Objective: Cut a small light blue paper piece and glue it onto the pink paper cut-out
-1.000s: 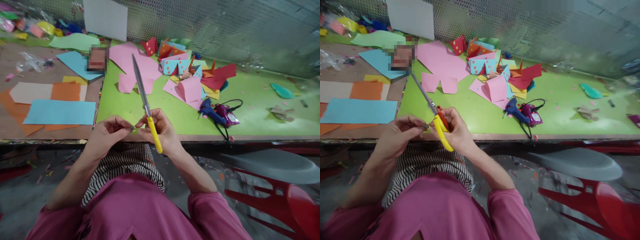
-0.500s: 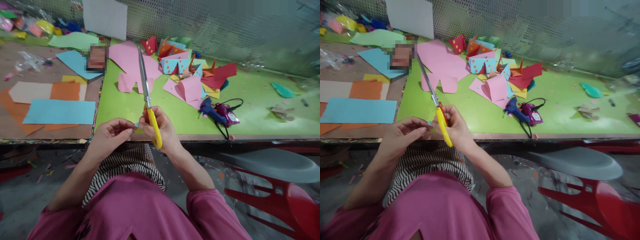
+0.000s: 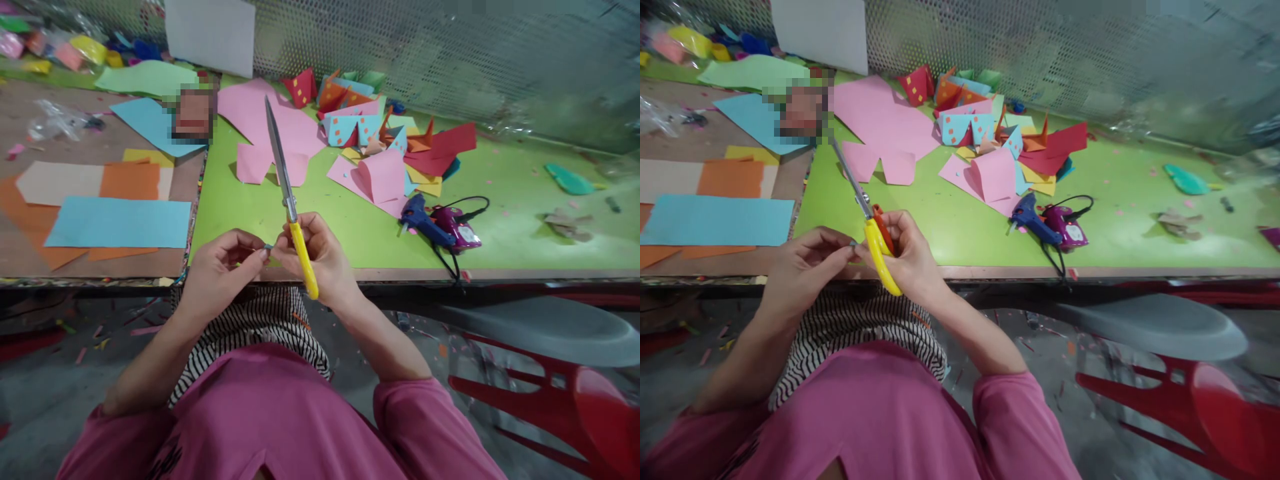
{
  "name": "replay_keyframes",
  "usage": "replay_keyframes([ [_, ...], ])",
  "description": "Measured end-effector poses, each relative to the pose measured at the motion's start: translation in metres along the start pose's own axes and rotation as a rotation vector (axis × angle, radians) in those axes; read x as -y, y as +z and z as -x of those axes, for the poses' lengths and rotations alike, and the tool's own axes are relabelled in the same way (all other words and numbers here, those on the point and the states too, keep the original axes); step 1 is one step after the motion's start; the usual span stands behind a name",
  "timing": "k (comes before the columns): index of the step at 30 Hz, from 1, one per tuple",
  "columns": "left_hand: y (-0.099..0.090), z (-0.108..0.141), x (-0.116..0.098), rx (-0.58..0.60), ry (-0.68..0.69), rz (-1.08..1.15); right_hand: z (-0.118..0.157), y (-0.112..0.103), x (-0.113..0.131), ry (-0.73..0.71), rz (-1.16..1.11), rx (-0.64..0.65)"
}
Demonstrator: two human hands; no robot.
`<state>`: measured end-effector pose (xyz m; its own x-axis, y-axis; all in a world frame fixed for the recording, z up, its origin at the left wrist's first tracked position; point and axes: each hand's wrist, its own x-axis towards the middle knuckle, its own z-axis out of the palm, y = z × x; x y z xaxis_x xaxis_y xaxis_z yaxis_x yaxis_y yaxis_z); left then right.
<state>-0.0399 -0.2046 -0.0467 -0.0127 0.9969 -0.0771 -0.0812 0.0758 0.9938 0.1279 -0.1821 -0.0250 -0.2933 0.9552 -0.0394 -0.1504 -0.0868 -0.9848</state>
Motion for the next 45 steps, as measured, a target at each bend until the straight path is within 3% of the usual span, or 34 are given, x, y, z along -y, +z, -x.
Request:
replay_keyframes([
  [4,-0.004,-0.004,-0.001,-0.038,-0.042,0.191,0.014,-0.022,0.015,-0.061,0.361,0.06],
  [9,-0.008,-0.007,0.001,-0.057,0.086,0.211,0.029,-0.052,0.027,-0.145,0.839,0.138],
  [13,-0.01,-0.007,0.004,-0.025,0.143,0.196,0.033,-0.057,0.031,-0.14,1.023,0.154],
  [25,-0.007,-0.004,0.003,0.024,0.263,0.169,0.036,-0.053,0.042,-0.149,1.156,0.192],
  [45,-0.006,-0.002,0.002,0.073,0.252,0.18,0.041,-0.055,0.044,-0.148,1.148,0.203],
])
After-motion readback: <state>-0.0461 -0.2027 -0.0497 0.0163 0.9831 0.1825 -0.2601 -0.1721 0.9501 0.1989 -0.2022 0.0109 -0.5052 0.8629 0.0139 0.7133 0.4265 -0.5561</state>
